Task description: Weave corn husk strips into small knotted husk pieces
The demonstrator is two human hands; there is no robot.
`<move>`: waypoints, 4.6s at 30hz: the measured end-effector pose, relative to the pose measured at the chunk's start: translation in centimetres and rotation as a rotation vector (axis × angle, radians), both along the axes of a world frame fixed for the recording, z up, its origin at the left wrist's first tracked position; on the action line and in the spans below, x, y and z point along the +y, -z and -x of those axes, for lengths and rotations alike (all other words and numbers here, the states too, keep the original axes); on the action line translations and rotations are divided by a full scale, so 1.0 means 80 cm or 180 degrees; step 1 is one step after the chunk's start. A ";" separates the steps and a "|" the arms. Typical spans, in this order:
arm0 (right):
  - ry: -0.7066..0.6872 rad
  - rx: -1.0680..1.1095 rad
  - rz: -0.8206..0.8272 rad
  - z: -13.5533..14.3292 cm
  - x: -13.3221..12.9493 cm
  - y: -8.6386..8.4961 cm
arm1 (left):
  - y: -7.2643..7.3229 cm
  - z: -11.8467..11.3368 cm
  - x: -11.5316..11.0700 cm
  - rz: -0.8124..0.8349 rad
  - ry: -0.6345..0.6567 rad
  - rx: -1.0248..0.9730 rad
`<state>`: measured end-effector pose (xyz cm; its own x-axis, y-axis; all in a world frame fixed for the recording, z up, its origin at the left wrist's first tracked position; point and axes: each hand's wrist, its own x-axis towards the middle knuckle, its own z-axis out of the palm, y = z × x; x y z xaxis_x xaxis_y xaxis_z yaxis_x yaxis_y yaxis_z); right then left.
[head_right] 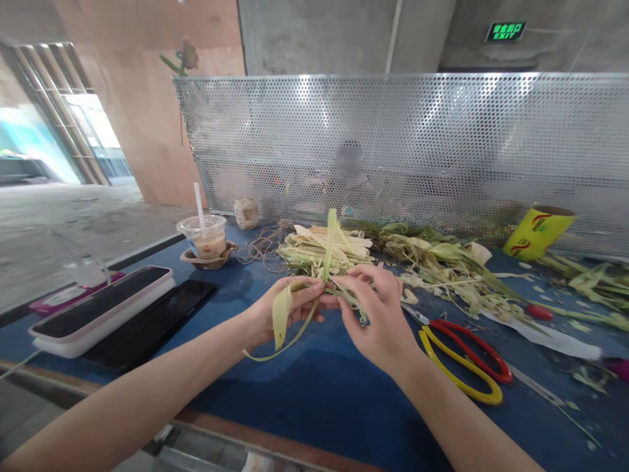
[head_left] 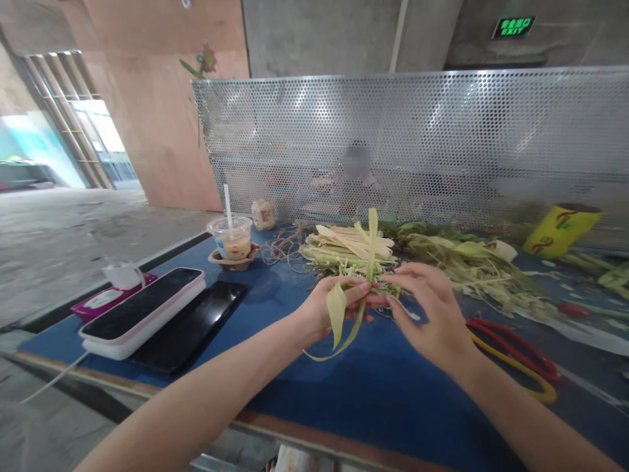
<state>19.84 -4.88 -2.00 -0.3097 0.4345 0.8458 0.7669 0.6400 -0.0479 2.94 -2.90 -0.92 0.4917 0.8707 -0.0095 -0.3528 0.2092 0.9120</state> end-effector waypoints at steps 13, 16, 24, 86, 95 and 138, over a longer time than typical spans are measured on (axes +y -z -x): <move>-0.0517 0.0847 0.0547 0.003 -0.004 0.003 | -0.003 0.001 0.001 0.0111 -0.0206 -0.0189; -0.0306 0.1571 0.1629 0.001 0.003 0.002 | -0.003 -0.001 0.002 0.0007 -0.0229 -0.0104; -0.0366 0.1952 0.2206 0.007 0.004 0.003 | -0.002 -0.001 0.000 -0.0255 -0.0341 0.0535; -0.1193 -0.0097 0.0535 -0.012 -0.004 -0.007 | 0.007 -0.002 -0.009 -0.0553 0.0376 0.0907; -0.1472 0.0133 0.1080 -0.018 -0.001 -0.004 | 0.004 0.001 -0.002 0.0243 0.1525 0.0109; -0.1459 -0.0128 0.0600 -0.017 -0.020 -0.019 | -0.002 -0.003 -0.019 -0.0457 0.1519 0.1189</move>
<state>21.18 -6.45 -0.46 -0.5355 0.3901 0.7490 0.4121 0.8949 -0.1715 3.14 -4.45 -0.79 0.8130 0.5612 -0.1551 0.0976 0.1313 0.9865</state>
